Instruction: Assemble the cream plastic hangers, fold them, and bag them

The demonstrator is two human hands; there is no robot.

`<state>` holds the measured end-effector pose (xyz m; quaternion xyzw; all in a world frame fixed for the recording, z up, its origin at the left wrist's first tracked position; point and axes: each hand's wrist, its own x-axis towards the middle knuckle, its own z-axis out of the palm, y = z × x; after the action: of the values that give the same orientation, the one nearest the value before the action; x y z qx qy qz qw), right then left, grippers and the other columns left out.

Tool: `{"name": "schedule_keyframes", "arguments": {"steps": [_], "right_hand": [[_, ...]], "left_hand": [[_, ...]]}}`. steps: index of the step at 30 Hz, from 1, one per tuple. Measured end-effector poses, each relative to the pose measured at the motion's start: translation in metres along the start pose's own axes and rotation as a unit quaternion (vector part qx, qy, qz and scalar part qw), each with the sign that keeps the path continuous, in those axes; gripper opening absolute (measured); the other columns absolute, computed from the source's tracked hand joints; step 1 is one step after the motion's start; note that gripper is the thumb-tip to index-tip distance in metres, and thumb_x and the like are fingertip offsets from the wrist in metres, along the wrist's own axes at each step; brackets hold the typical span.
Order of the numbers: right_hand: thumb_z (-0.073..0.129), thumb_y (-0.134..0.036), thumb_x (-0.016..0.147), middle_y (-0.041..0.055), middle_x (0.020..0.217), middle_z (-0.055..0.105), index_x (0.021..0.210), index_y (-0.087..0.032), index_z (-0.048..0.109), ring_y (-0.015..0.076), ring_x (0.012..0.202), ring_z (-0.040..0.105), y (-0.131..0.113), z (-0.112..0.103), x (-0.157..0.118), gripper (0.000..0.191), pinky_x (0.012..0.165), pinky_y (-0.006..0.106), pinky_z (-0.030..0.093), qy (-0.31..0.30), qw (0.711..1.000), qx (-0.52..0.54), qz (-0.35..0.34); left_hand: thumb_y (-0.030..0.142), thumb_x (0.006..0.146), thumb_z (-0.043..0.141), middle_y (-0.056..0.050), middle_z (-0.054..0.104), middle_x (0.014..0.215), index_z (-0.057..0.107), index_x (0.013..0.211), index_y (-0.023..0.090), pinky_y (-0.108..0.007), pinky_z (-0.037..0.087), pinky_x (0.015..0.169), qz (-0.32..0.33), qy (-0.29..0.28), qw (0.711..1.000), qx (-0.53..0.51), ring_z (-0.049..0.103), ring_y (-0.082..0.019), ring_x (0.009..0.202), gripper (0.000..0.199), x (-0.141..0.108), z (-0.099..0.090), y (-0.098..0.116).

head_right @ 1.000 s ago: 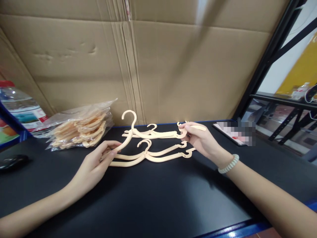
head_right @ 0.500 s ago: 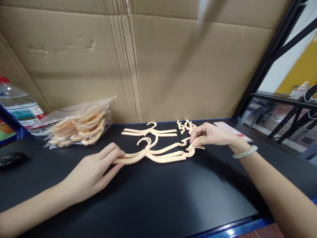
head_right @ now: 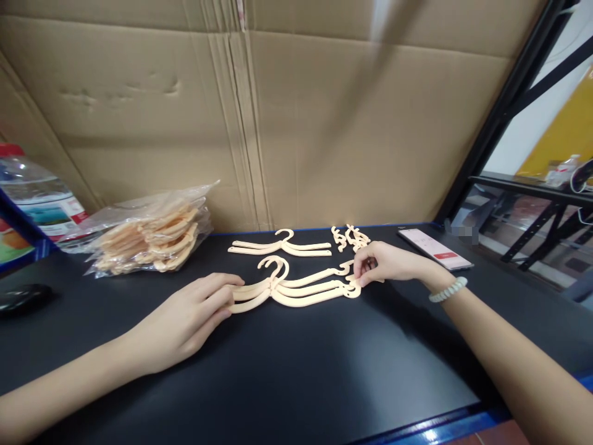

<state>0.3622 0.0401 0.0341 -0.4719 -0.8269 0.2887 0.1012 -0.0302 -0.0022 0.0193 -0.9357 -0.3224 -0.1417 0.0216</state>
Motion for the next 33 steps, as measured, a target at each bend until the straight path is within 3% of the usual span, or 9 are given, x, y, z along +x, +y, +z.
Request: {"name": "schedule_keyframes", "arguments": {"steps": [6, 12, 24, 29, 33], "right_hand": [[0.068, -0.049, 0.075, 0.0039, 0.077, 0.065, 0.077, -0.017, 0.069, 0.0167, 0.07, 0.056, 0.001, 0.005, 0.005, 0.032, 0.062, 0.028, 0.04, 0.07, 0.997, -0.016, -0.013], [0.065, -0.05, 0.077, 0.0042, 0.078, 0.066, 0.077, -0.018, 0.067, 0.0172, 0.071, 0.057, -0.001, 0.008, 0.006, 0.033, 0.063, 0.029, 0.041, 0.08, 0.996, -0.023, -0.009], [0.064, -0.041, 0.079, 0.0031, 0.077, 0.067, 0.08, -0.018, 0.067, 0.0154, 0.067, 0.057, 0.001, 0.007, 0.004, 0.023, 0.061, 0.027, 0.043, 0.11, 0.992, -0.05, -0.019], [0.056, -0.037, 0.084, 0.0005, 0.067, 0.063, 0.075, -0.019, 0.064, 0.0142, 0.061, 0.054, -0.011, 0.009, 0.003, 0.022, 0.057, 0.026, 0.041, 0.178, 0.981, -0.078, -0.018], [0.054, -0.033, 0.083, 0.0018, 0.071, 0.065, 0.077, -0.018, 0.064, 0.0149, 0.063, 0.056, -0.013, 0.012, 0.005, 0.019, 0.06, 0.027, 0.042, 0.245, 0.965, -0.088, -0.03]], "left_hand": [[0.018, 0.095, 0.036, -0.008, 0.057, 0.115, 0.051, 0.09, 0.02, -0.033, 0.048, 0.084, -0.026, 0.029, 0.998, -0.044, 0.057, -0.021, 0.098, 0.016, 0.001, 0.006, -0.013], [0.018, 0.094, 0.039, -0.008, 0.057, 0.108, 0.049, 0.103, 0.02, -0.035, 0.047, 0.087, -0.041, 0.059, 0.995, -0.07, 0.057, -0.021, 0.1, 0.013, -0.001, 0.014, -0.025], [0.015, 0.092, 0.042, -0.007, 0.059, 0.107, 0.052, 0.1, 0.019, -0.035, 0.047, 0.088, -0.038, 0.102, 0.993, -0.043, 0.057, -0.02, 0.099, 0.013, 0.001, 0.018, -0.027], [0.011, 0.087, 0.046, -0.007, 0.06, 0.109, 0.052, 0.102, 0.02, -0.037, 0.046, 0.09, -0.029, 0.113, 0.993, -0.022, 0.057, -0.021, 0.102, 0.019, 0.0, 0.017, -0.024], [0.011, 0.087, 0.046, -0.007, 0.061, 0.109, 0.054, 0.102, 0.02, -0.038, 0.045, 0.091, -0.019, 0.116, 0.993, -0.01, 0.057, -0.022, 0.103, 0.019, 0.0, 0.016, -0.022]]}}
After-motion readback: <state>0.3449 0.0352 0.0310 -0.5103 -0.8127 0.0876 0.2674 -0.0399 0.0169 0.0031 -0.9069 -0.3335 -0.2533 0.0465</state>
